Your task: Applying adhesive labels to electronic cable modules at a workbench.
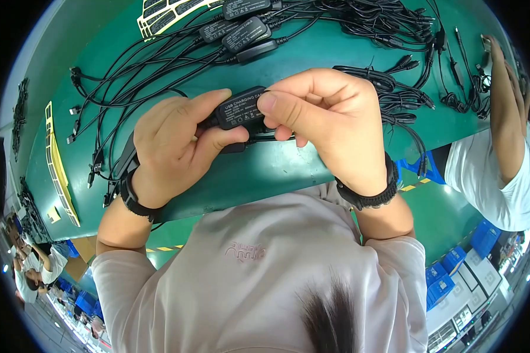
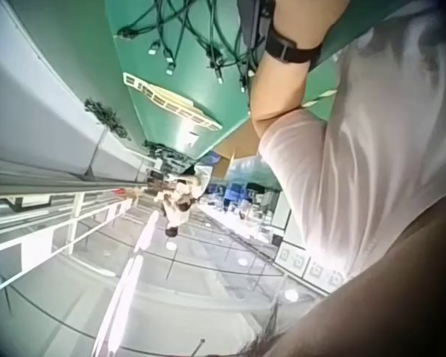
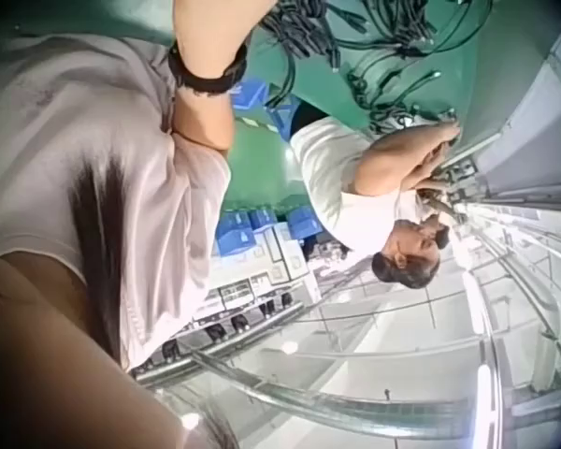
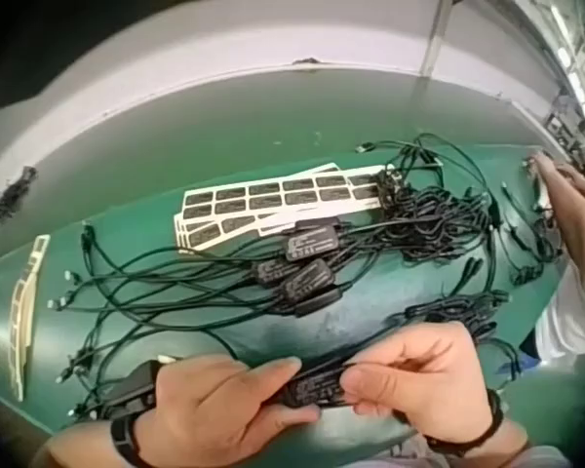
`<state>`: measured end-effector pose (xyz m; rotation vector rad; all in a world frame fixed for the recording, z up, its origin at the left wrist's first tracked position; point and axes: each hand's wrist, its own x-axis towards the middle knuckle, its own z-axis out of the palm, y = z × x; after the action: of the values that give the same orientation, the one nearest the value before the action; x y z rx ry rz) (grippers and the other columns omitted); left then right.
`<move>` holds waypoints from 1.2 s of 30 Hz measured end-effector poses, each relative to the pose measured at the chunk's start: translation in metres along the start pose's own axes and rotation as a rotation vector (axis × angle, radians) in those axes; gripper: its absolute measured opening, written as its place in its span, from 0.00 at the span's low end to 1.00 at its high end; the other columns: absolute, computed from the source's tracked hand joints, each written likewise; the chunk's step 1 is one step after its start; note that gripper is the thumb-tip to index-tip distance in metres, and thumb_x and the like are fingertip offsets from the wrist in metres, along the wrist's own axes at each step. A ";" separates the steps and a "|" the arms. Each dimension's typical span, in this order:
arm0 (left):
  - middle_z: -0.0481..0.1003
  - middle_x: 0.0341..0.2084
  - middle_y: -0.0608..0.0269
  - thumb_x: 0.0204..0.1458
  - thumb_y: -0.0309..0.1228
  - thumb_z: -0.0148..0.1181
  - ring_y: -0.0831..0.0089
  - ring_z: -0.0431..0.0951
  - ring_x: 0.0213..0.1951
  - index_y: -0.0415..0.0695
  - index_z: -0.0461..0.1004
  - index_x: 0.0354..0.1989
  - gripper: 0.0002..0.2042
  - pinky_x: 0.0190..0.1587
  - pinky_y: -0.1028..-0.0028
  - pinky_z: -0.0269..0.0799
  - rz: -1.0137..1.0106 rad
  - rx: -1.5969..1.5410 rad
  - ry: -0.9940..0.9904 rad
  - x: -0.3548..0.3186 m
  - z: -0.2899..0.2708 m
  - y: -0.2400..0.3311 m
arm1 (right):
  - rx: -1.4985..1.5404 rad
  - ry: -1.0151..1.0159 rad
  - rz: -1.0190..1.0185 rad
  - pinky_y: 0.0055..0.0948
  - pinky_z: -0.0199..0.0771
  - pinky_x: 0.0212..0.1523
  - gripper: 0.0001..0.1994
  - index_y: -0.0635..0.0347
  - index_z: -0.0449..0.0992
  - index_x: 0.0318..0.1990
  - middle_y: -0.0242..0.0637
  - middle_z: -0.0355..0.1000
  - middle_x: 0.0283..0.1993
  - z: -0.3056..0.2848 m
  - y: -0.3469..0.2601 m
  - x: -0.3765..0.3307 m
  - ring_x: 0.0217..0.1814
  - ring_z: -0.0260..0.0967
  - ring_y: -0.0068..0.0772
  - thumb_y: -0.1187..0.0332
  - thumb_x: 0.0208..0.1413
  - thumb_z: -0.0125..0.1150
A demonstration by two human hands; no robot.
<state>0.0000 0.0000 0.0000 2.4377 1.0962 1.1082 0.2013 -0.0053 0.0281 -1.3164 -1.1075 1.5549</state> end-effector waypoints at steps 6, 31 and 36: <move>0.73 0.19 0.64 0.31 0.37 0.73 0.72 0.67 0.16 0.40 0.77 0.36 0.22 0.18 0.76 0.62 0.021 -0.007 0.020 0.000 0.001 -0.001 | 0.041 -0.046 0.035 0.14 0.63 0.21 0.03 0.62 0.79 0.31 0.32 0.76 0.25 -0.004 0.000 0.002 0.24 0.69 0.15 0.72 0.50 0.64; 0.71 0.16 0.66 0.30 0.39 0.73 0.74 0.65 0.14 0.40 0.77 0.35 0.22 0.17 0.77 0.60 0.005 0.007 0.001 0.001 -0.001 0.000 | 0.132 -0.105 0.025 0.17 0.71 0.28 0.02 0.67 0.79 0.31 0.37 0.76 0.27 -0.003 -0.003 0.004 0.26 0.70 0.19 0.78 0.49 0.63; 0.71 0.16 0.66 0.30 0.39 0.73 0.74 0.66 0.15 0.40 0.77 0.35 0.22 0.17 0.77 0.60 0.014 -0.002 0.011 -0.001 0.001 -0.002 | 0.129 -0.097 0.028 0.16 0.71 0.28 0.02 0.67 0.79 0.31 0.37 0.76 0.27 -0.002 -0.002 0.005 0.26 0.71 0.19 0.78 0.49 0.63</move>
<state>-0.0006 0.0005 -0.0019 2.4442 1.0827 1.1282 0.2030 0.0000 0.0281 -1.1858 -1.0328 1.6973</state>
